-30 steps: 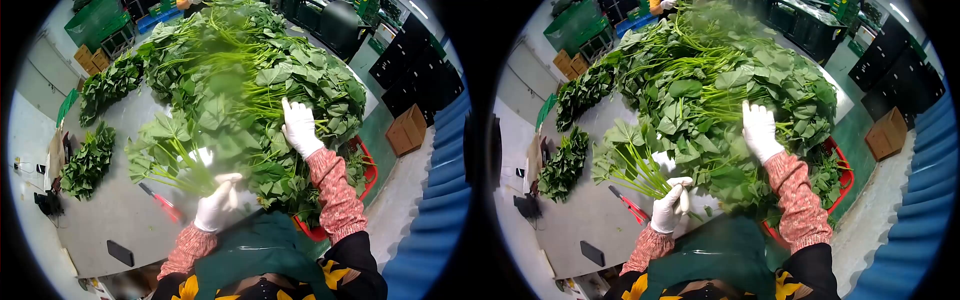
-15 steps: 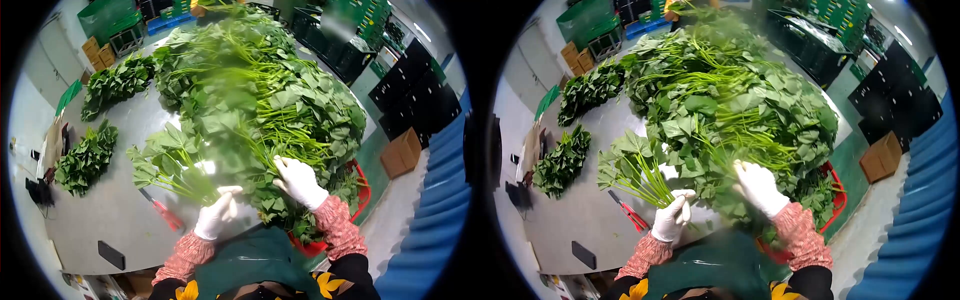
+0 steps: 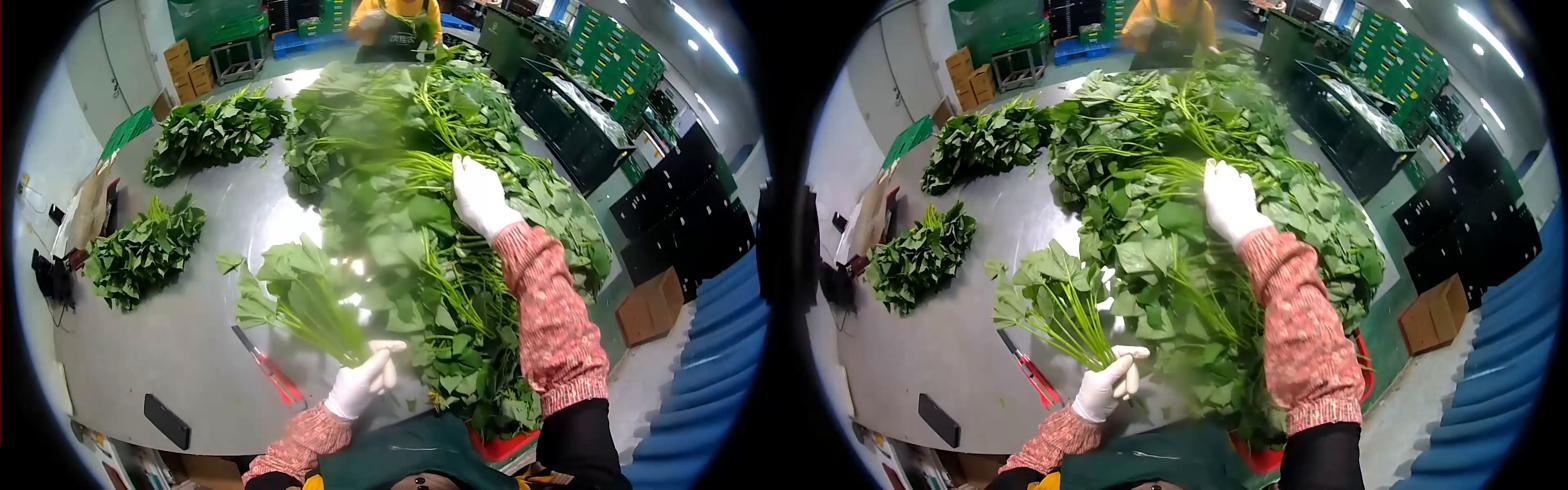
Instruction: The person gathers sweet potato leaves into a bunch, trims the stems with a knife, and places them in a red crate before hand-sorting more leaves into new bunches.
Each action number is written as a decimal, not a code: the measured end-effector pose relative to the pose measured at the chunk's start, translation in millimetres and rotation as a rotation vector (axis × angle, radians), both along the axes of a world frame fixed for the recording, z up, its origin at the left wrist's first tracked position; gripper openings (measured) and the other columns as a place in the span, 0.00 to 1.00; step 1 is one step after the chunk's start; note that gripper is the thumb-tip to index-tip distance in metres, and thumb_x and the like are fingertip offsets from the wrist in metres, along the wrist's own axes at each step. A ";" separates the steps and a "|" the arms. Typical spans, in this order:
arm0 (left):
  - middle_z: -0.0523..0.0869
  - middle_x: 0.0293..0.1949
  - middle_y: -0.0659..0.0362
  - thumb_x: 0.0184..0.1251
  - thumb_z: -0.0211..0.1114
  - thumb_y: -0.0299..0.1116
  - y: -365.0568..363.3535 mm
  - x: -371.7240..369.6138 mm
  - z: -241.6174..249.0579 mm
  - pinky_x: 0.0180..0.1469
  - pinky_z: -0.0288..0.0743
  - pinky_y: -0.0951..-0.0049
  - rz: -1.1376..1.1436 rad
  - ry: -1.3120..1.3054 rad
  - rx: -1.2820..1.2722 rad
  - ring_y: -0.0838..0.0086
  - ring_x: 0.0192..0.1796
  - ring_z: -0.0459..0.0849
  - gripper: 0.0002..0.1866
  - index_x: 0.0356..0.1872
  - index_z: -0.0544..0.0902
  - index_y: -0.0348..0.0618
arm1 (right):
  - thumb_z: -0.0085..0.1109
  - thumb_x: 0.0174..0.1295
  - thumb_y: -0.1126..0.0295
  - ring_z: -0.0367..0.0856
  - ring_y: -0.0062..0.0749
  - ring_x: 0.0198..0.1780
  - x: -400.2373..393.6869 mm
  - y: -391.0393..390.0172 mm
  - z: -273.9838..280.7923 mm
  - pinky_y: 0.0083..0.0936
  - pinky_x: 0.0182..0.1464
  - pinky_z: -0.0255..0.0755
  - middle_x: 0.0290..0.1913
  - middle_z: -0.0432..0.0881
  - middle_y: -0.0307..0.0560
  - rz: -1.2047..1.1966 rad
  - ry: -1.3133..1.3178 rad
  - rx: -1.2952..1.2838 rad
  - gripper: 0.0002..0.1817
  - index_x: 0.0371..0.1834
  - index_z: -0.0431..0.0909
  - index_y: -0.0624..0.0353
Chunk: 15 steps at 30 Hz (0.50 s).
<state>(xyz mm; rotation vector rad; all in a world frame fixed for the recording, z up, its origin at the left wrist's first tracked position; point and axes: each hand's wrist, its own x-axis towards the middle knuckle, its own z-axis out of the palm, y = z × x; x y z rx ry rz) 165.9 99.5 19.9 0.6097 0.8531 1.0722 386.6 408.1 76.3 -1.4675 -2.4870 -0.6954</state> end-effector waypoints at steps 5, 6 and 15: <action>0.78 0.20 0.65 0.78 0.51 0.29 10.1 -20.4 -8.0 0.22 0.58 0.84 0.052 -0.065 -0.024 0.87 0.17 0.63 0.15 0.55 0.81 0.32 | 0.67 0.51 0.63 0.85 0.49 0.54 -36.0 54.8 40.6 0.37 0.56 0.79 0.52 0.85 0.62 -0.221 -0.222 -0.614 0.48 0.73 0.56 0.76; 0.78 0.20 0.65 0.78 0.51 0.29 11.8 -23.4 -9.6 0.23 0.58 0.85 0.053 -0.085 -0.038 0.87 0.17 0.62 0.15 0.55 0.81 0.32 | 0.67 0.51 0.63 0.86 0.50 0.53 -41.1 53.4 43.2 0.37 0.55 0.79 0.51 0.85 0.63 -0.226 -0.249 -0.639 0.47 0.72 0.57 0.77; 0.78 0.20 0.60 0.79 0.53 0.32 0.9 -22.8 -1.7 0.20 0.57 0.83 0.000 -0.074 0.007 0.86 0.15 0.60 0.15 0.56 0.78 0.31 | 0.56 0.54 0.78 0.87 0.50 0.32 -26.2 -12.7 17.8 0.41 0.34 0.79 0.32 0.86 0.58 0.029 -0.034 -0.197 0.17 0.48 0.75 0.74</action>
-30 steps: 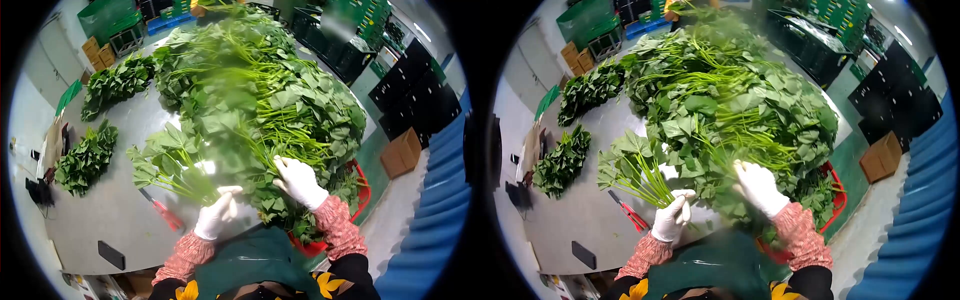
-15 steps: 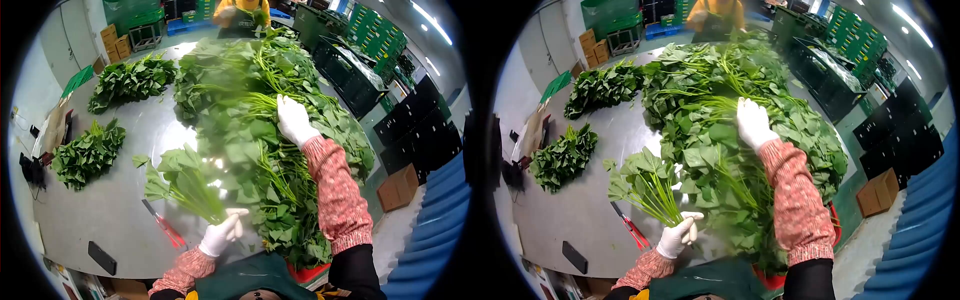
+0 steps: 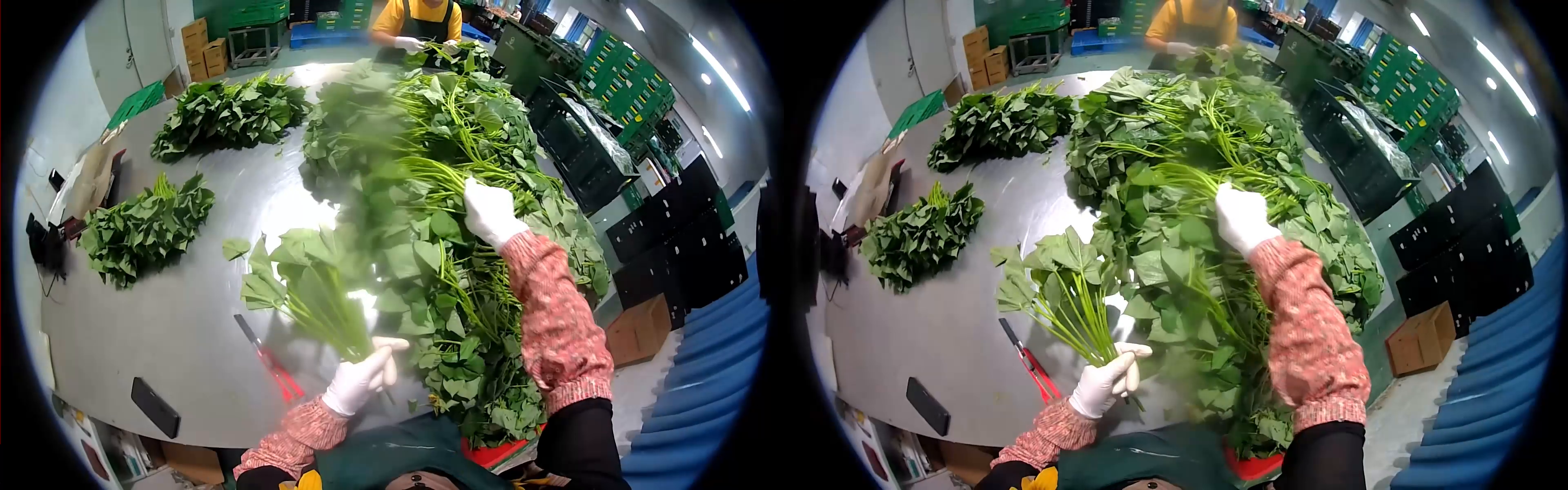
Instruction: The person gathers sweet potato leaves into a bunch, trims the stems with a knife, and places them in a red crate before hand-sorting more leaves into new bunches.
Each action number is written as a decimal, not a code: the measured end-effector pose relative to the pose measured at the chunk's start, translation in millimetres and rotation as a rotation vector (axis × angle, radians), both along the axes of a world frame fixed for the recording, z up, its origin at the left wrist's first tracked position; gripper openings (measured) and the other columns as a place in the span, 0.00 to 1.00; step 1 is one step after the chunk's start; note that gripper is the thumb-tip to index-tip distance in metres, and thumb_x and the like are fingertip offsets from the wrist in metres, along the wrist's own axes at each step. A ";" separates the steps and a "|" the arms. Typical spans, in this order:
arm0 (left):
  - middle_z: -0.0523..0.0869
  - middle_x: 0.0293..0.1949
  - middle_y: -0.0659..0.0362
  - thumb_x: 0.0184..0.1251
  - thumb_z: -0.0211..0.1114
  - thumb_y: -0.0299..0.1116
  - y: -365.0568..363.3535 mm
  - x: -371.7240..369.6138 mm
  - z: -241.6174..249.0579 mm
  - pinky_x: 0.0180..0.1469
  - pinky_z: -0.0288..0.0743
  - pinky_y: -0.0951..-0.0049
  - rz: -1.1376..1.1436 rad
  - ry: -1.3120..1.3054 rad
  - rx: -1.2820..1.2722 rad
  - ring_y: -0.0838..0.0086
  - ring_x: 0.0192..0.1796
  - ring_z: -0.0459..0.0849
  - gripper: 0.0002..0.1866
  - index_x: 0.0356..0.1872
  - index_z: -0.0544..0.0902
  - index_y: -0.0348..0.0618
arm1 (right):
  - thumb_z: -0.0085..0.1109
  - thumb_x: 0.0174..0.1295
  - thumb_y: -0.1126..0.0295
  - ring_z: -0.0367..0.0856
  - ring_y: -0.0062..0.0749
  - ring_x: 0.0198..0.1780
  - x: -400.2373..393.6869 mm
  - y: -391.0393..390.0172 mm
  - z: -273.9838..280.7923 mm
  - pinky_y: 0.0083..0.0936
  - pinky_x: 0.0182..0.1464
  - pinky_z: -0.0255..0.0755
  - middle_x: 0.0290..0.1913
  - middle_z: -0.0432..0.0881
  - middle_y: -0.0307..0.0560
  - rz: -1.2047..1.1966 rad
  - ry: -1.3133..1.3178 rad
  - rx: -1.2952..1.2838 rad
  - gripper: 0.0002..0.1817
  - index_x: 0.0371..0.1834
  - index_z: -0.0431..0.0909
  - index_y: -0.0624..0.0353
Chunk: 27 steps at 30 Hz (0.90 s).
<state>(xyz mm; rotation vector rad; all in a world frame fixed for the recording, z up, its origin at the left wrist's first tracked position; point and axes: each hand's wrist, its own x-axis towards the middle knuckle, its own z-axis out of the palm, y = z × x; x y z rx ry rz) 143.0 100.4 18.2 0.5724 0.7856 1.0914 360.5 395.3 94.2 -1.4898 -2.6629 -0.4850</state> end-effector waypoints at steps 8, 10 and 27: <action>0.76 0.19 0.66 0.79 0.51 0.31 -11.2 0.7 2.5 0.21 0.58 0.83 0.052 0.043 0.045 0.87 0.17 0.61 0.16 0.56 0.80 0.32 | 0.62 0.50 0.75 0.85 0.43 0.53 89.4 -57.3 65.7 0.32 0.58 0.75 0.48 0.85 0.58 0.030 0.643 -0.123 0.31 0.62 0.72 0.62; 0.77 0.19 0.66 0.79 0.52 0.31 -11.2 7.7 6.6 0.21 0.58 0.83 0.045 0.059 0.061 0.87 0.17 0.62 0.15 0.55 0.80 0.32 | 0.60 0.51 0.80 0.84 0.35 0.53 107.3 -67.6 92.6 0.27 0.58 0.74 0.47 0.86 0.55 0.085 0.875 -0.227 0.31 0.63 0.72 0.63; 0.77 0.18 0.63 0.77 0.56 0.33 -22.3 52.8 18.3 0.18 0.56 0.82 0.076 0.244 0.019 0.86 0.15 0.61 0.14 0.52 0.82 0.34 | 0.63 0.61 0.73 0.79 0.36 0.29 134.2 -242.0 -38.5 0.32 0.31 0.74 0.43 0.82 0.49 -0.017 0.379 0.290 0.16 0.53 0.84 0.50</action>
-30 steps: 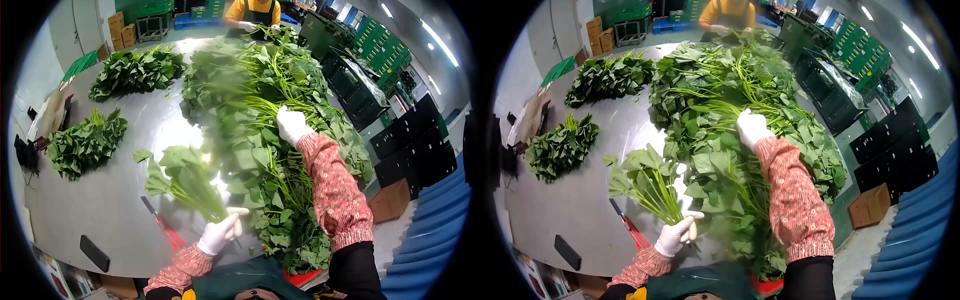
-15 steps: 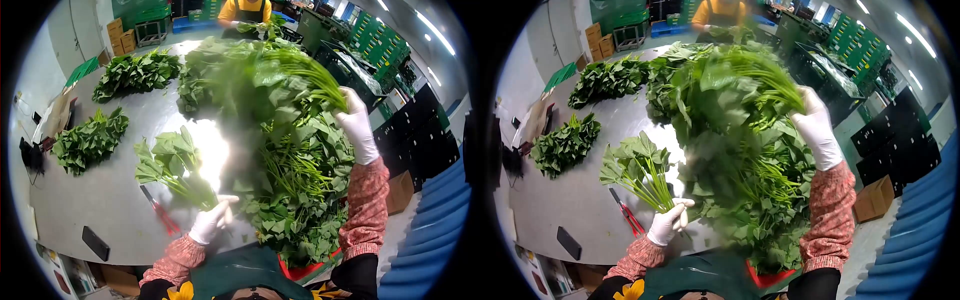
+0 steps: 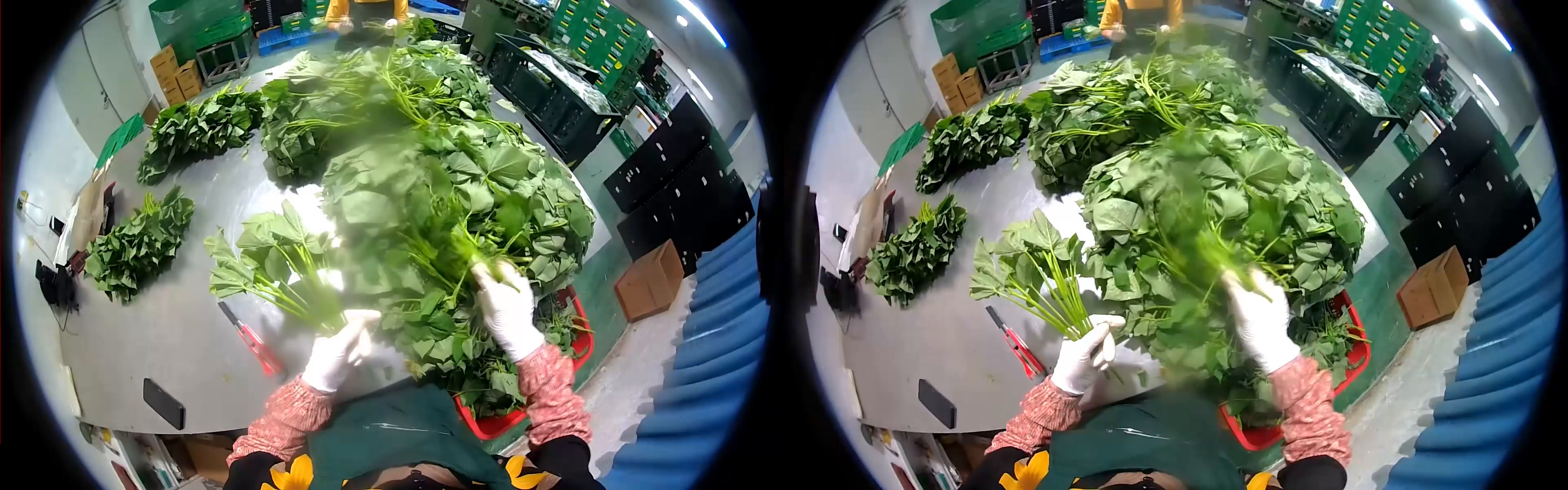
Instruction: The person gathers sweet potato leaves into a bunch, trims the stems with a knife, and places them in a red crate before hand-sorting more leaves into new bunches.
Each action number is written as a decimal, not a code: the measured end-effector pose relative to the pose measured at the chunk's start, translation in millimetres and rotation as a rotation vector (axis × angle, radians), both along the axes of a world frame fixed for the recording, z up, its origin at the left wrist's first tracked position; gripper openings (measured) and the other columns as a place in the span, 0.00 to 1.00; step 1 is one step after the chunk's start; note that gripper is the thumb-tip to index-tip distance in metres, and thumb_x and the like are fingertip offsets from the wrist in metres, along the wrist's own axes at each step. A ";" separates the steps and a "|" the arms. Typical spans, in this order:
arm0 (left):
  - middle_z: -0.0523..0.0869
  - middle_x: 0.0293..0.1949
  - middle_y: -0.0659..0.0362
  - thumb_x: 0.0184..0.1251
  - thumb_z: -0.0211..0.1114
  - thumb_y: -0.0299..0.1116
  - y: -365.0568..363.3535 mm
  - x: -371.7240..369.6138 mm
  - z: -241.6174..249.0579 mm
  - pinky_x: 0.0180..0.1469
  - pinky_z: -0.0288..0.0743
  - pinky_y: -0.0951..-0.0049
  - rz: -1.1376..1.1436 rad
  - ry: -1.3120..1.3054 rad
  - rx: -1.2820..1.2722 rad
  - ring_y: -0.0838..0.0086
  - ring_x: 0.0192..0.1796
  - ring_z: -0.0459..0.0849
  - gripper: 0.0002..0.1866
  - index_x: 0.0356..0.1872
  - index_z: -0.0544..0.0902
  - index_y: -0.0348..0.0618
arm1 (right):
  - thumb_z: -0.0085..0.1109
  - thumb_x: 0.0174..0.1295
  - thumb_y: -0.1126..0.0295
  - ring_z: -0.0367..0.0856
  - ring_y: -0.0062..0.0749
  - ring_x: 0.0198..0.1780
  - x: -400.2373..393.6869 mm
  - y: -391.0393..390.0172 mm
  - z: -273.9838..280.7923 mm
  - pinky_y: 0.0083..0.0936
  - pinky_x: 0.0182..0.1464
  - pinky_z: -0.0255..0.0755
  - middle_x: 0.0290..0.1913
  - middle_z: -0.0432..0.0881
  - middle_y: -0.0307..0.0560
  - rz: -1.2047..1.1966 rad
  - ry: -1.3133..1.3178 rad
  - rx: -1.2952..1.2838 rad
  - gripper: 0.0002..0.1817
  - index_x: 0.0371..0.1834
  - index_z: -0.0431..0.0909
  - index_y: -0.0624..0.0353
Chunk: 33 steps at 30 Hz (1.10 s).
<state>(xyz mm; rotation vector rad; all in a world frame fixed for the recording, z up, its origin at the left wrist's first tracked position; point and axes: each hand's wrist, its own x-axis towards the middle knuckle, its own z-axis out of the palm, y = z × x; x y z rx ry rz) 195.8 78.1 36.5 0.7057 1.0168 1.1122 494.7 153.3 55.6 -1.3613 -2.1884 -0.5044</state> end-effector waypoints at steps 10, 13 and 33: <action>0.78 0.19 0.64 0.77 0.57 0.34 6.3 9.5 -0.2 0.19 0.56 0.83 -0.074 -0.048 0.016 0.86 0.16 0.62 0.14 0.52 0.82 0.34 | 0.71 0.58 0.64 0.83 0.43 0.33 -0.6 -30.4 -31.0 0.34 0.37 0.77 0.38 0.85 0.48 -0.109 0.224 -0.194 0.22 0.53 0.77 0.59; 0.77 0.19 0.64 0.77 0.57 0.34 1.2 7.7 -0.2 0.19 0.57 0.83 -0.030 -0.015 -0.014 0.86 0.16 0.62 0.14 0.51 0.82 0.34 | 0.74 0.56 0.62 0.84 0.43 0.32 -5.9 -35.4 -8.7 0.33 0.34 0.76 0.38 0.84 0.50 -0.133 0.253 -0.238 0.24 0.51 0.77 0.61; 0.76 0.21 0.66 0.77 0.56 0.34 -5.7 2.0 3.2 0.23 0.58 0.84 -0.031 -0.010 -0.023 0.87 0.19 0.65 0.14 0.53 0.82 0.35 | 0.71 0.57 0.73 0.84 0.33 0.33 -21.9 -39.3 -24.1 0.23 0.37 0.77 0.37 0.83 0.47 -0.106 0.579 -0.224 0.11 0.43 0.84 0.58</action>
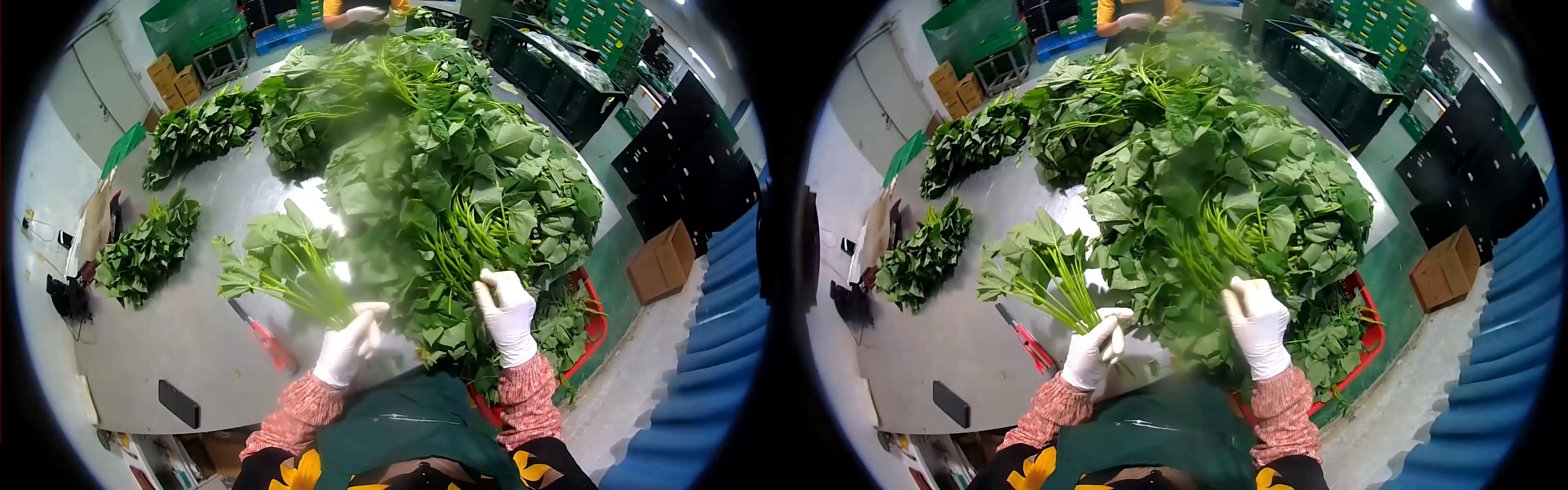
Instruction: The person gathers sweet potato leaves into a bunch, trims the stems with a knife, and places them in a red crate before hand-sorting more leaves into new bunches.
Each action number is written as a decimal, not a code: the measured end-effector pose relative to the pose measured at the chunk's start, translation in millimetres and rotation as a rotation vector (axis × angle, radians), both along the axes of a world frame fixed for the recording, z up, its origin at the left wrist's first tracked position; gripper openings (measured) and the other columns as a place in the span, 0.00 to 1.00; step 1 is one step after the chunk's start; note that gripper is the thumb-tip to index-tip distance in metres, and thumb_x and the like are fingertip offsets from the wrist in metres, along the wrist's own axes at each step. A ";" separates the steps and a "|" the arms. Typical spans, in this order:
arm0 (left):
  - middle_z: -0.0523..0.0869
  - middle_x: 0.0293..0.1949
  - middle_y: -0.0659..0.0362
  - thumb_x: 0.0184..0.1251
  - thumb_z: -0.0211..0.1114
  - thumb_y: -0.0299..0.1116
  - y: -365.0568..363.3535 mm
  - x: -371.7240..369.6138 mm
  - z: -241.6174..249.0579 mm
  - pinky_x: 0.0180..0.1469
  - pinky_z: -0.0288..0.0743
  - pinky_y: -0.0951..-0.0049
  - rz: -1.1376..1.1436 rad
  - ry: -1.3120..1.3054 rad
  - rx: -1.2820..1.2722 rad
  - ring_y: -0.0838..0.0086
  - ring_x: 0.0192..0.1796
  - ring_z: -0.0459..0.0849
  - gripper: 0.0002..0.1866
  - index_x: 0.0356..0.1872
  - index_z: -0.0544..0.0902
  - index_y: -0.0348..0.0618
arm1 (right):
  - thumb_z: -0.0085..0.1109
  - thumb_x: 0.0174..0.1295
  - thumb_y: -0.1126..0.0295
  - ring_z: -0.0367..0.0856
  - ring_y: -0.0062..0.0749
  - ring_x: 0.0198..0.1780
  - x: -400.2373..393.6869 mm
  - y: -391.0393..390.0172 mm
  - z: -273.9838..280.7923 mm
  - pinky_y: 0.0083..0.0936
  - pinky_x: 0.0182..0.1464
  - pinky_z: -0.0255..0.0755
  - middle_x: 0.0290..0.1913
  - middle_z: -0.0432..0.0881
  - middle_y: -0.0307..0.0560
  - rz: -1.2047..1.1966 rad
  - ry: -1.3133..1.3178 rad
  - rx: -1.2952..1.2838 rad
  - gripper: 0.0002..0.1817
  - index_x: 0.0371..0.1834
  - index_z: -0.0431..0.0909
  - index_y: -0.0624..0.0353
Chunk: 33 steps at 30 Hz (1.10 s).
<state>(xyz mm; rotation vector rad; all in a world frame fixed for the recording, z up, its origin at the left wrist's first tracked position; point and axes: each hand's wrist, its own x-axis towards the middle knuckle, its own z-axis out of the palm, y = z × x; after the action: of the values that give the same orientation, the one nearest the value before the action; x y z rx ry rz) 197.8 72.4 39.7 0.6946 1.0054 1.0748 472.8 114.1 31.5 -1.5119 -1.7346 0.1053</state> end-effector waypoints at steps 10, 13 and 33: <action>0.77 0.19 0.65 0.75 0.57 0.33 -6.3 2.8 3.5 0.20 0.54 0.83 -0.024 -0.017 0.017 0.86 0.16 0.62 0.14 0.50 0.82 0.33 | 0.64 0.59 0.78 0.79 0.28 0.25 -15.7 -14.6 -9.7 0.22 0.31 0.74 0.35 0.81 0.42 -0.059 0.053 -0.044 0.10 0.44 0.80 0.58; 0.76 0.19 0.65 0.75 0.57 0.32 -8.0 0.8 1.6 0.20 0.54 0.83 0.015 -0.014 0.007 0.86 0.16 0.62 0.13 0.50 0.82 0.33 | 0.67 0.58 0.79 0.77 0.18 0.22 -13.1 -39.1 -10.7 0.18 0.26 0.72 0.32 0.84 0.44 -0.001 0.303 -0.085 0.09 0.41 0.80 0.63; 0.75 0.19 0.65 0.77 0.55 0.34 -12.4 -3.9 0.5 0.21 0.58 0.82 -0.054 -0.018 0.028 0.85 0.17 0.62 0.15 0.51 0.81 0.32 | 0.66 0.56 0.85 0.84 0.34 0.44 -48.1 -73.4 -3.3 0.25 0.48 0.77 0.42 0.84 0.49 0.225 0.604 -0.039 0.10 0.41 0.81 0.68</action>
<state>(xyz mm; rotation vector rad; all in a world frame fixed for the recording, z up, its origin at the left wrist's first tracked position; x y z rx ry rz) 193.9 60.0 40.2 0.7298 0.9530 1.0478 424.6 40.7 28.2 -1.1437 -1.3992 0.6457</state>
